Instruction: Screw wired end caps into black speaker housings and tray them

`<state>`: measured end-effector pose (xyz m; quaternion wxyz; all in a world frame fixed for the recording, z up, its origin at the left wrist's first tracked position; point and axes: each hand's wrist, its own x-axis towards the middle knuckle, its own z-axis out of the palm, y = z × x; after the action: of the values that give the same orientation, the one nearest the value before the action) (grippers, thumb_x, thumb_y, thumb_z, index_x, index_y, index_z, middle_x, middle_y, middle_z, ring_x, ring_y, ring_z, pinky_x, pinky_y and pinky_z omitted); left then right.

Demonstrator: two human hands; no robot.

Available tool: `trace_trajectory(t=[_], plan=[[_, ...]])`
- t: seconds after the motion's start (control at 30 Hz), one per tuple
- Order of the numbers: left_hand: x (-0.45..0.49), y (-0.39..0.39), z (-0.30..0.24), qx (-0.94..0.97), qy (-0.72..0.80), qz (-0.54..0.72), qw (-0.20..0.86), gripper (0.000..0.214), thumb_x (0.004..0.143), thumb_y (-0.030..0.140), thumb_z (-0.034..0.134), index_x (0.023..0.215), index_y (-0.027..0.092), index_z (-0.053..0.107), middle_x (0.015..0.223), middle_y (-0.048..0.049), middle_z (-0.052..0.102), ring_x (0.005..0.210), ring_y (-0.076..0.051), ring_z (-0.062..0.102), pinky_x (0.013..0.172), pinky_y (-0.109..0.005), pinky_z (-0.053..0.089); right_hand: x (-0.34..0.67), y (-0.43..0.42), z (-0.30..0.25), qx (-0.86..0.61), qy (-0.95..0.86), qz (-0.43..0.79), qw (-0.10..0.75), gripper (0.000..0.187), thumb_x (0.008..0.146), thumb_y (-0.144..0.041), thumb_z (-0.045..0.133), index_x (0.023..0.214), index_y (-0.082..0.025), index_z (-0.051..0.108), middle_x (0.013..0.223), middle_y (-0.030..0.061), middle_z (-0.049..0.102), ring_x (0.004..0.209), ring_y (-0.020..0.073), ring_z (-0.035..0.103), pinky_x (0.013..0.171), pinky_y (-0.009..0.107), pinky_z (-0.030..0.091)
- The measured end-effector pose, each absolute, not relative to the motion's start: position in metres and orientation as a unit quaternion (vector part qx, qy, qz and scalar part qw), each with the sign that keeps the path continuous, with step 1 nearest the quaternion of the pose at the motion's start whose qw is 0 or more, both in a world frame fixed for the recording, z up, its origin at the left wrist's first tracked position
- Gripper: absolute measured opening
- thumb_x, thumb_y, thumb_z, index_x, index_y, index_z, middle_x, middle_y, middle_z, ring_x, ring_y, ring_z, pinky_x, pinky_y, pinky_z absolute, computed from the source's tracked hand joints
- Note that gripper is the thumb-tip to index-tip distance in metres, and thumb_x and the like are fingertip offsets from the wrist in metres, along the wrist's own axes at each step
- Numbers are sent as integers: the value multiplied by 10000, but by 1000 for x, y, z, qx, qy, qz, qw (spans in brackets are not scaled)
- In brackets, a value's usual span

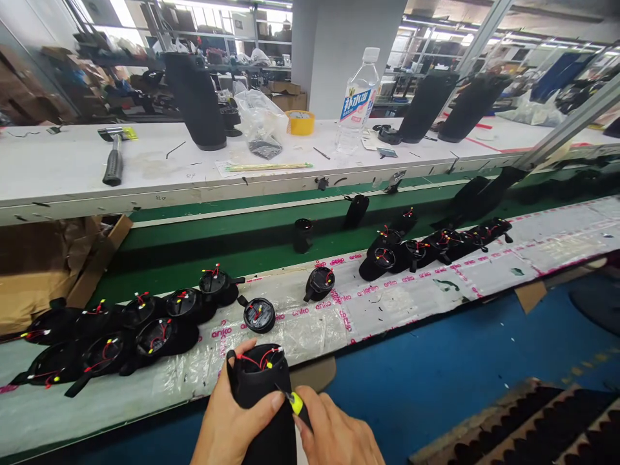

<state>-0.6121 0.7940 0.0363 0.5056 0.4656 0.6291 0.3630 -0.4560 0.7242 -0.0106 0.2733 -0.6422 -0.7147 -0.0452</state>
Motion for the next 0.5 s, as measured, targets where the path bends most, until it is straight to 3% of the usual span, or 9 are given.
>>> trace_trajectory(t=[0.2,0.5], plan=[[-609,793,35,494,677,351,418,741,582,427,800,1265,225,594,1120,-80,712,1010,-359,671,914,-473,514,-463,722,-10,-661,-716,-72,211,439,1116,-358,144,1105,-237,566,688,-13,665,459,147,654,373,317,369],[-611,792,32,506,698,320,393,736,573,394,758,1263,226,566,1124,-105,682,1018,-387,662,929,-539,499,-473,718,-9,-681,-711,-85,156,354,1095,-283,181,1138,-216,527,706,-2,651,479,172,658,379,331,418]])
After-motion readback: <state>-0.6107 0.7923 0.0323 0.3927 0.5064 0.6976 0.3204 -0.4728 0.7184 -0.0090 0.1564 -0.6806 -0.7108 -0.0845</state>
